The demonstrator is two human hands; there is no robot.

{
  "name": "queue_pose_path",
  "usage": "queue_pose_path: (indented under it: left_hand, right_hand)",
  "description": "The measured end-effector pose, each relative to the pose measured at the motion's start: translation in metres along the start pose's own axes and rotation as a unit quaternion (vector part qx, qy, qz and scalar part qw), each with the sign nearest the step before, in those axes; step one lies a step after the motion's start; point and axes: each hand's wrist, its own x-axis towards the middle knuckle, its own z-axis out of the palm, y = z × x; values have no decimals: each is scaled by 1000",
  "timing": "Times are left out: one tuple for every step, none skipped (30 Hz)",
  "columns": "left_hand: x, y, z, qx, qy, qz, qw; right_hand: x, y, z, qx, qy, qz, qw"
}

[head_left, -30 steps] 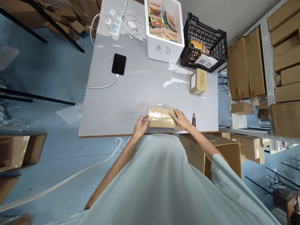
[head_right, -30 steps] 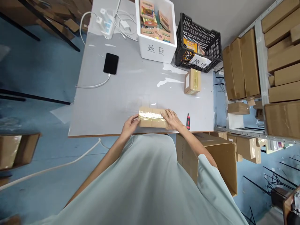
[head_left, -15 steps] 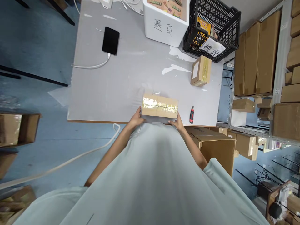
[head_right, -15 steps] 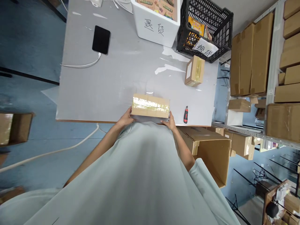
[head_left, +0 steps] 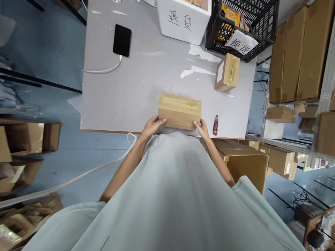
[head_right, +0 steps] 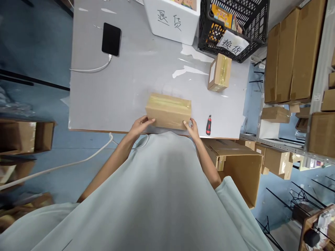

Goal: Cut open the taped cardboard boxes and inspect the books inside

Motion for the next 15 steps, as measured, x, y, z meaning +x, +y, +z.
queue_pose_path:
  left_hand:
    - [-2,4,-1,-7,-9,6,1000]
    - [-4,7,0,-11,-13,10,1000]
    - [-6,11,1,-12,-14,12,1000]
    - [-7,14,3,-12,-11,15,1000]
    - [-8,16,6,-11,-8,19,1000]
    - [-9,18,9,-9,-5,21,1000]
    - [-9,19,12,-5,-4,21,1000]
    - [-9,20,14,-1,-5,19,1000]
    - [-9,21,17,5,-8,17,1000]
    - [-9,20,19,11,-10,14,1000]
    - [-8,19,20,16,-11,11,1000]
    - [-8,18,21,19,-9,7,1000]
    - [-7,16,22,20,-3,3,1000]
    - [-7,14,22,16,7,-2,1000]
    - [-6,12,22,10,19,-10,1000]
  right_hand:
    - [3,-6,-3,-1,2,-9,1000]
    - [6,-11,-6,-3,-1,-19,1000]
    - [9,-16,-9,-7,-8,-31,999]
    - [13,-21,-10,-12,-19,-44,999]
    - [16,-24,-11,-19,-28,-53,998]
    - [20,-25,-12,-27,-34,-56,998]
    - [23,-25,-12,-34,-38,-52,997]
    - [26,-24,-12,-41,-43,-44,997]
    - [28,-22,-11,-46,-46,-34,997]
    - [30,-19,-11,-50,-48,-26,997]
    - [31,-15,-12,-51,-49,-21,997]
    - [31,-11,-12,-51,-49,-21,997]
    - [30,-7,-14,-51,-47,-22,997]
    - [29,-3,-17,-51,-42,-21,998]
    - [26,0,-20,-53,-36,-15,998]
